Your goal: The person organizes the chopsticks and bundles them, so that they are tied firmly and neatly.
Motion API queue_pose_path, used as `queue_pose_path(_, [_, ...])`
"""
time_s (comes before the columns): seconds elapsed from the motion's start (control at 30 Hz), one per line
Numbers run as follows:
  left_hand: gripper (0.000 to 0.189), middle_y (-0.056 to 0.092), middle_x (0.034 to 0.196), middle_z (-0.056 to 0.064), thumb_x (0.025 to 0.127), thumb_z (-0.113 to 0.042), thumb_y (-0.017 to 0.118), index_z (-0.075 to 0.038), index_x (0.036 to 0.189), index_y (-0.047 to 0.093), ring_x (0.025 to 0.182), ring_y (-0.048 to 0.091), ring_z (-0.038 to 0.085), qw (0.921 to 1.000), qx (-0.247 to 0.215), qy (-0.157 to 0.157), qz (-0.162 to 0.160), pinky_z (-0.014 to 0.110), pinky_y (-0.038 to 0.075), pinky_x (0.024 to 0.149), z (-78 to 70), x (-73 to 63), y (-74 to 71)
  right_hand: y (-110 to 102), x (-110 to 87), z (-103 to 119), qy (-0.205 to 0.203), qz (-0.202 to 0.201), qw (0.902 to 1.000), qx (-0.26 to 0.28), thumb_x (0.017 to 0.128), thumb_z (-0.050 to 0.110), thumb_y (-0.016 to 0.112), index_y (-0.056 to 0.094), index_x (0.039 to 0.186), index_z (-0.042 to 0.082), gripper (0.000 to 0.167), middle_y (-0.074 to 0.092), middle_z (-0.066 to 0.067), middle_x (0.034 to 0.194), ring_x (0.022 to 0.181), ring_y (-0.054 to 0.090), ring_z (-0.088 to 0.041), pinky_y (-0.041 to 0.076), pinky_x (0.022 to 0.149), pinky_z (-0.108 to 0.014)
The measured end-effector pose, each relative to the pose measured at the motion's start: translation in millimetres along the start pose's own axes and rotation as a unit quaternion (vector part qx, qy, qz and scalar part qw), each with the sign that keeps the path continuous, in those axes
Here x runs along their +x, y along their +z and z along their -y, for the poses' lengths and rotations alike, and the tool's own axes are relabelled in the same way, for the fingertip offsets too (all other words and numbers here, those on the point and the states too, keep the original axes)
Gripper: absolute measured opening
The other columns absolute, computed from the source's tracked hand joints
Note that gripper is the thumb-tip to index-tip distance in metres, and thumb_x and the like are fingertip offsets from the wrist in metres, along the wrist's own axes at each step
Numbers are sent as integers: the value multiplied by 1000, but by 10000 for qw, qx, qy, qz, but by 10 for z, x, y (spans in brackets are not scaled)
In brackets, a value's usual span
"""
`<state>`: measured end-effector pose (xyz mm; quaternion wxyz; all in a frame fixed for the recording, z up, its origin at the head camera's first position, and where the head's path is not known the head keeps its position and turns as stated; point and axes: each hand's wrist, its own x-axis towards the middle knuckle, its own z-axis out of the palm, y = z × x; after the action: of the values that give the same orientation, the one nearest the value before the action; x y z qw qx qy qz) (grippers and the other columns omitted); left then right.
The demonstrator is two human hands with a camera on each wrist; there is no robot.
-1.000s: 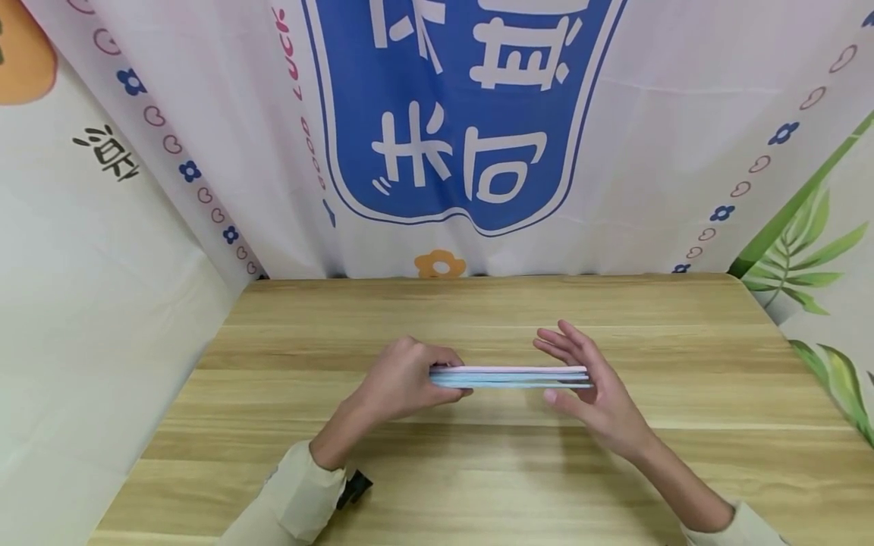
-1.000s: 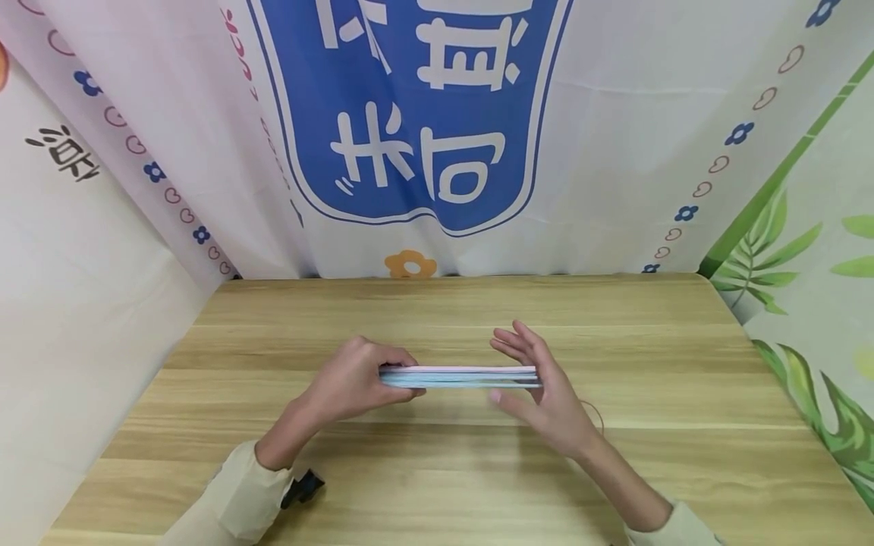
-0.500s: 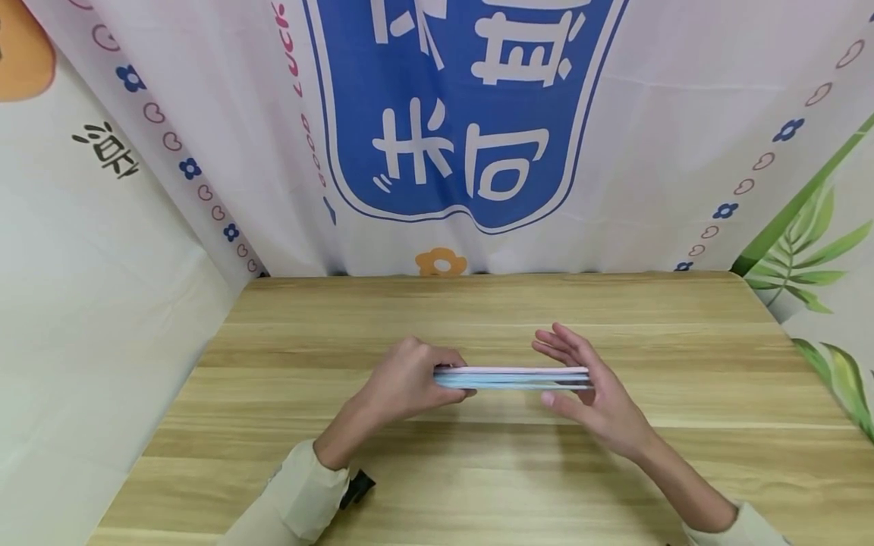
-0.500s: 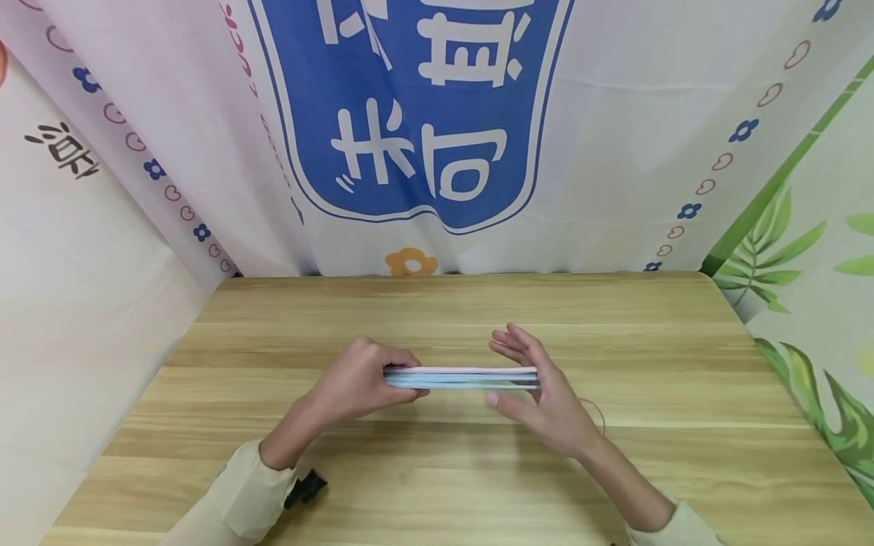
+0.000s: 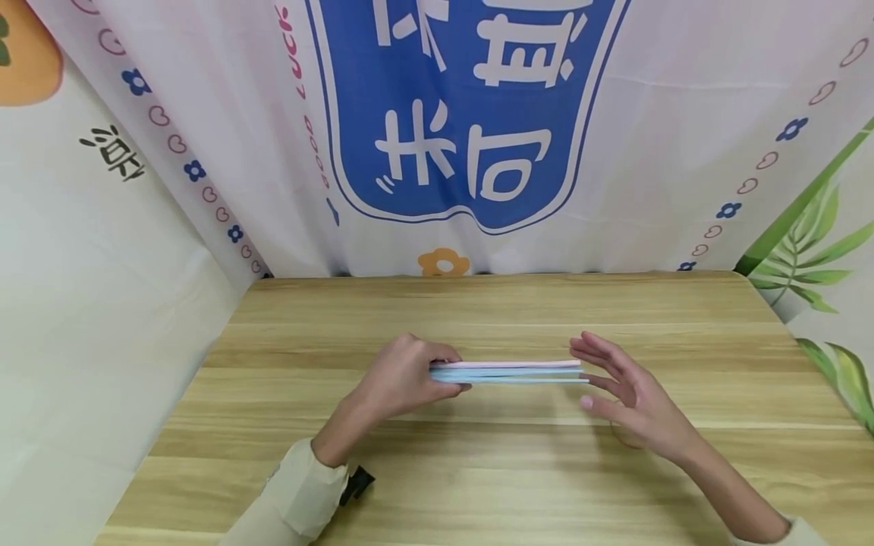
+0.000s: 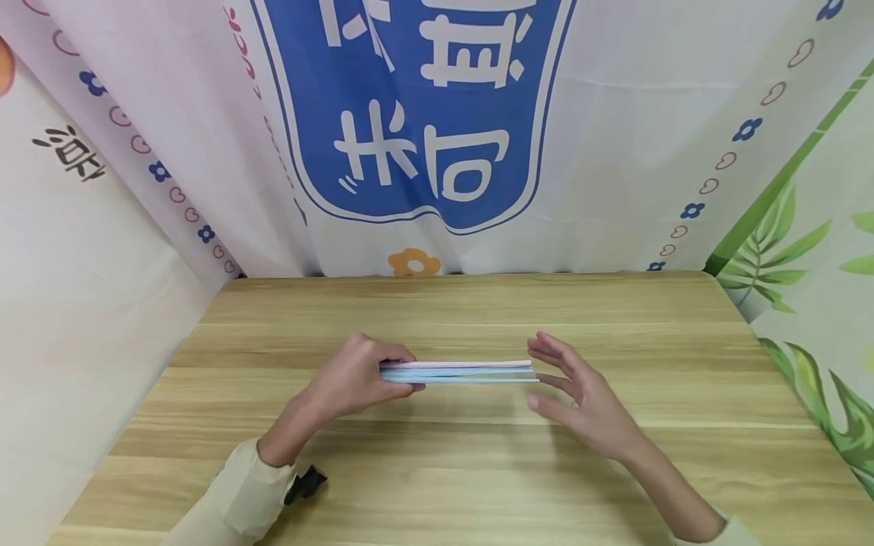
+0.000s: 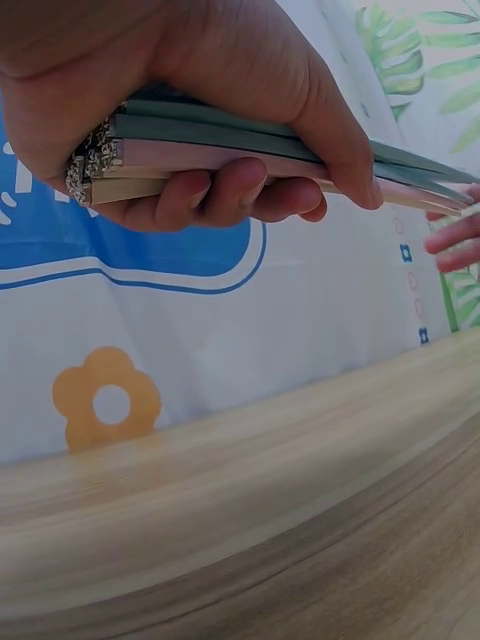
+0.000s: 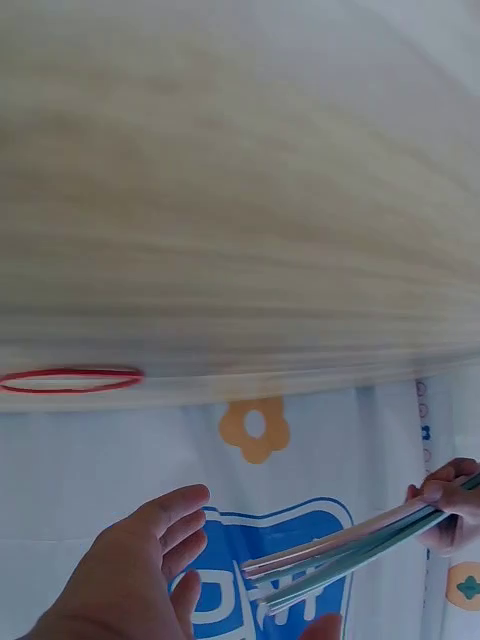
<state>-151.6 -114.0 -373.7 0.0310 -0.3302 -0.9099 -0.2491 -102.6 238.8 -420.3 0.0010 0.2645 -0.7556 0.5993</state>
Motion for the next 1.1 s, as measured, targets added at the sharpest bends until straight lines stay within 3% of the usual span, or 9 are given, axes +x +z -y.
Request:
queue_pose_path(0.2, [17, 82, 86, -5, 83, -25, 95, -16, 94, 84, 63, 59, -2, 9999, 97, 45, 17, 16, 49, 61, 4, 3, -11, -199, -144, -51, 60, 84, 9989, -455, 96, -12, 68, 39, 162, -1, 72, 51, 16, 160, 146, 49, 4, 48, 109, -14])
queue_pose_path(0.37, [18, 82, 86, -5, 83, -26, 94, -16, 95, 84, 62, 58, -2, 9998, 114, 144, 97, 16, 49, 61, 9, 12, -10, -345, -238, -113, 289, 127, 9939, -1054, 94, -5, 75, 46, 160, 5, 73, 51, 23, 157, 141, 50, 10, 47, 107, -11])
queue_pose_path(0.43, [18, 82, 86, -5, 83, -26, 94, -16, 94, 84, 62, 58, -2, 9997, 110, 167, 122, 16, 49, 61, 11, 10, -10, -386, -259, -140, 387, 154, 9895, -1384, 93, 0, 79, 49, 159, 9, 73, 53, 20, 156, 139, 51, 10, 47, 107, -11])
queue_pose_path(0.63, [18, 82, 87, -5, 83, -26, 94, -16, 95, 84, 64, 60, -3, 9996, 136, 194, 161, 16, 50, 61, 10, -4, -10, -473, -312, -209, 674, 308, 9680, -2398, 88, 20, 91, 60, 150, 14, 70, 67, -6, 146, 128, 62, 1, 49, 102, -13])
queue_pose_path(0.77, [19, 82, 87, -4, 83, -27, 94, -16, 95, 84, 63, 60, -3, 9995, 150, 197, 182, 16, 50, 60, 6, -6, -10, -534, -322, -257, 709, 490, 9553, -2829, 85, 28, 93, 65, 146, 13, 68, 71, -6, 142, 121, 68, -8, 52, 99, -19])
queue_pose_path(0.9, [20, 82, 88, -4, 83, -27, 94, -15, 96, 84, 64, 60, -3, 9995, 160, 187, 189, 16, 50, 61, 4, -5, -6, -603, -299, -286, 902, 637, 9469, -3021, 85, 33, 93, 68, 142, 13, 65, 73, -4, 139, 119, 67, -8, 53, 97, -21])
queue_pose_path(1.0, [20, 83, 89, -3, 83, -27, 94, -15, 96, 84, 65, 61, -3, 9995, 187, 183, 199, 16, 51, 61, 7, -8, -1, -642, -278, -303, 962, 724, 9448, -3047, 85, 30, 92, 69, 140, 12, 62, 75, -2, 134, 118, 67, -6, 55, 96, -24])
queue_pose_path(1.1, [21, 83, 89, -4, 83, -28, 95, -16, 96, 84, 66, 63, -2, 9994, 226, 178, 195, 16, 51, 62, 6, -8, -2, -653, -260, -335, 765, 738, 9428, -3158, 85, 21, 92, 70, 137, 10, 57, 78, 0, 127, 114, 69, -4, 58, 92, -26])
